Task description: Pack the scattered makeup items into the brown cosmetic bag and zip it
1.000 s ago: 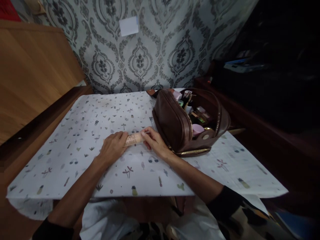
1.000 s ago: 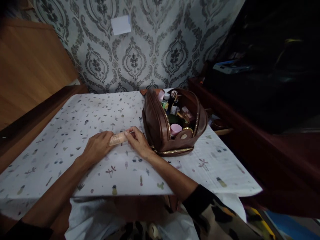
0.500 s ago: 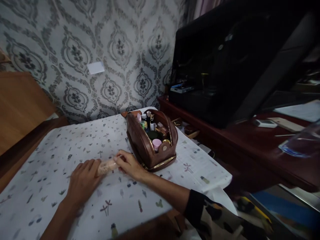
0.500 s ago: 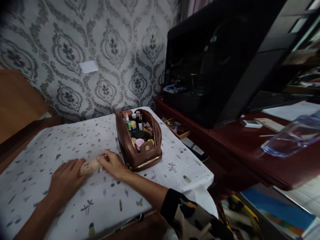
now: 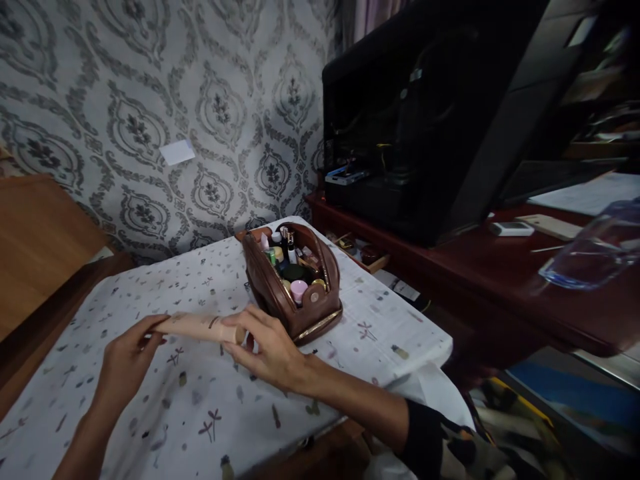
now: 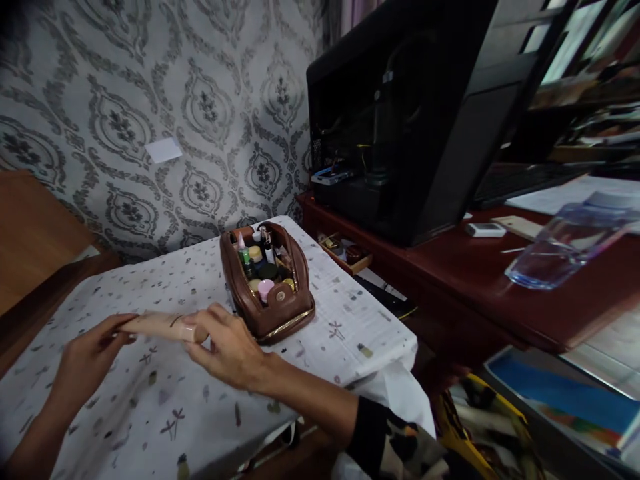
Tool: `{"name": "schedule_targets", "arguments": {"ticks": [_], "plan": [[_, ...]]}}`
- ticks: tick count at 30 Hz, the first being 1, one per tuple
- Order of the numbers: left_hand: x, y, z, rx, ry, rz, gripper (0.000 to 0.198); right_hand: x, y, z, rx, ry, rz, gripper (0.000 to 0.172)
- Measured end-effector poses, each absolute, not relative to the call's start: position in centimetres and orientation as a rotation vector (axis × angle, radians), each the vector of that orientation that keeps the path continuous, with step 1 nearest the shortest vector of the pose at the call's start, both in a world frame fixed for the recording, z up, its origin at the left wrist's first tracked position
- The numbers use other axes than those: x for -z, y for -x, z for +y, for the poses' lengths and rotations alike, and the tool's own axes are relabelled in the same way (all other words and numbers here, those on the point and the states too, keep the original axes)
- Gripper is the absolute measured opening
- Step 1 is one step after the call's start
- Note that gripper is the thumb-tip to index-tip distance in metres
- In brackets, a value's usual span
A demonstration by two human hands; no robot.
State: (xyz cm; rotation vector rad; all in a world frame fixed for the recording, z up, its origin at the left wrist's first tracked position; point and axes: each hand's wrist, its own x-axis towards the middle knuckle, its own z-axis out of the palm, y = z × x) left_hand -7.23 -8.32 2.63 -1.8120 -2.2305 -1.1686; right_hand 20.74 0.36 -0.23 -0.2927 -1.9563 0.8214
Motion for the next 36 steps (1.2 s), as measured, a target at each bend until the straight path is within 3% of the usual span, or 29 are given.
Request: {"name": "schedule_targets", "arguments": {"ticks": [6, 12, 21, 27, 31, 36], "plan": [[-6.3, 1.6, -4.0, 1.872, 1.753, -2.12, 0.034, -1.5, -23.3, -0.9, -0.802, 0.429, -1.964, 0.041], [-9.0, -3.6, 0.5, 1.994, 2.007, -1.905, 0.034, -3.2, -26.6, -1.3, -0.764, 0.518, -1.902, 0.05], [-9.5, -7.1, 6.1, 1.703, 2.424, -1.704, 0.029, -4.3, -30.5, -1.1, -0.941, 0.769, -1.769, 0.052], [-9.1, -7.4, 9.2, 1.175, 2.461, -1.619, 0.037, -4.2, -31.1, 0.7, -1.301, 0.764, -1.341, 0.069], [-8.8, -7.3, 10.1, 0.762, 2.583, -1.506, 0.04, -4.7, -31.7, 1.9, -1.22, 0.801, -1.338, 0.07], [-8.4, -7.0, 9.9, 0.686, 2.564, -1.517, 0.045, -5.1, -32.1, 3.6, -0.962, 0.926, -1.609, 0.067]]}}
